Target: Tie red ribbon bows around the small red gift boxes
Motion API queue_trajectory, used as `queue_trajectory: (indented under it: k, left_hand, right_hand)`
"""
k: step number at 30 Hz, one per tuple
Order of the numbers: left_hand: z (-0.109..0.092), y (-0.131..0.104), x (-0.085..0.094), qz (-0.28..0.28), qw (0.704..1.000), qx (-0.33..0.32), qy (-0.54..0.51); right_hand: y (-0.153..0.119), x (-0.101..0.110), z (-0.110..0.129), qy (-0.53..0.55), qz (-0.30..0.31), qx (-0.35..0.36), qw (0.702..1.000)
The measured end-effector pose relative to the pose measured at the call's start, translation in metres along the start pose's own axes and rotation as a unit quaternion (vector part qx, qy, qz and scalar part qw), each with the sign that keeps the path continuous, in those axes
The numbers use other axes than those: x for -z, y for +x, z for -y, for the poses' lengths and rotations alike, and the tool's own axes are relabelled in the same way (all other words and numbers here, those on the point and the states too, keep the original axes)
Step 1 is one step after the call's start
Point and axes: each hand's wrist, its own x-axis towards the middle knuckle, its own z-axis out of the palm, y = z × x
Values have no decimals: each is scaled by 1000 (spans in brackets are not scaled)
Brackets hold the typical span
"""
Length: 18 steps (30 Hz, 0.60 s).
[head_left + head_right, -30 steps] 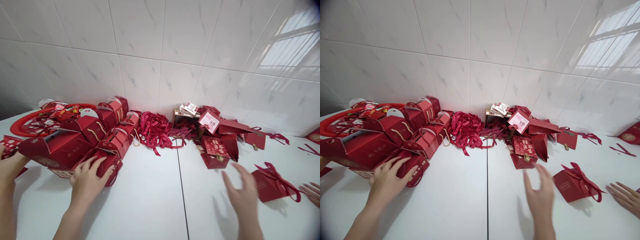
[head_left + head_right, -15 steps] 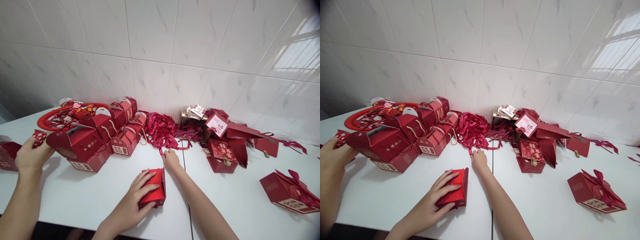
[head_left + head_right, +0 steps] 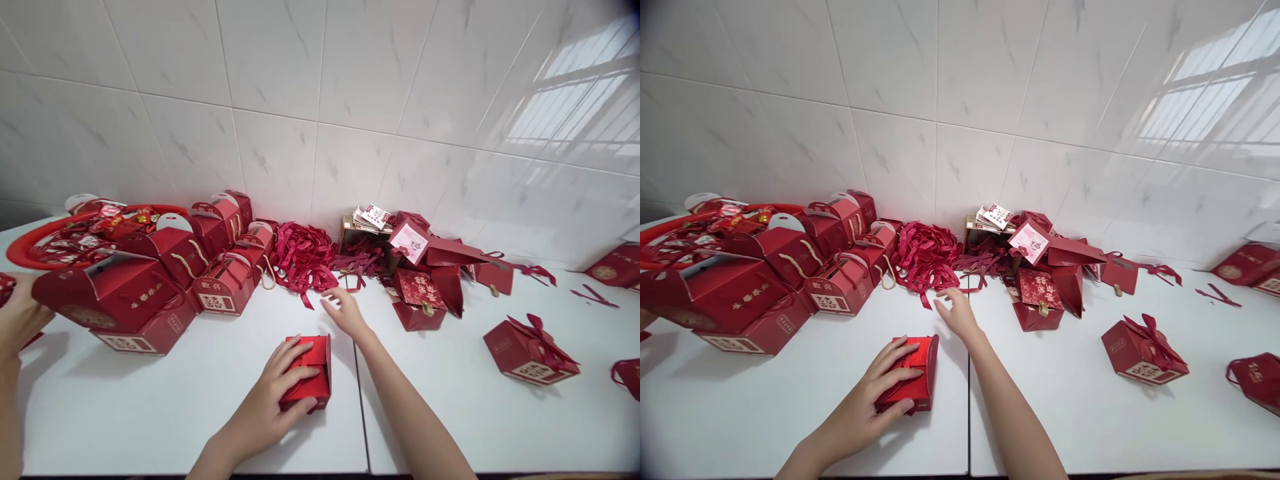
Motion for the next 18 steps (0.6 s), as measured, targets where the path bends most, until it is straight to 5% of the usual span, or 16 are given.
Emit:
queue_trajectory:
  k: [5,10,14,18]
  left_hand:
    - [-6,-13,-2,16,1000,8,-2]
    - [-10,-17,-1,19,1000,15,-10]
    - [-5,-15,0,21,999,27,-13]
    - [-1,-11,-1,16,1000,21,-14]
  right_hand:
    - [13,-53,-2,-74,36,-86,993]
    - [16,-66,0,-57,54,-120,990]
    - [15,-46,3,43,48,-108,992]
    - [9,13,21,198,-20,-63,978]
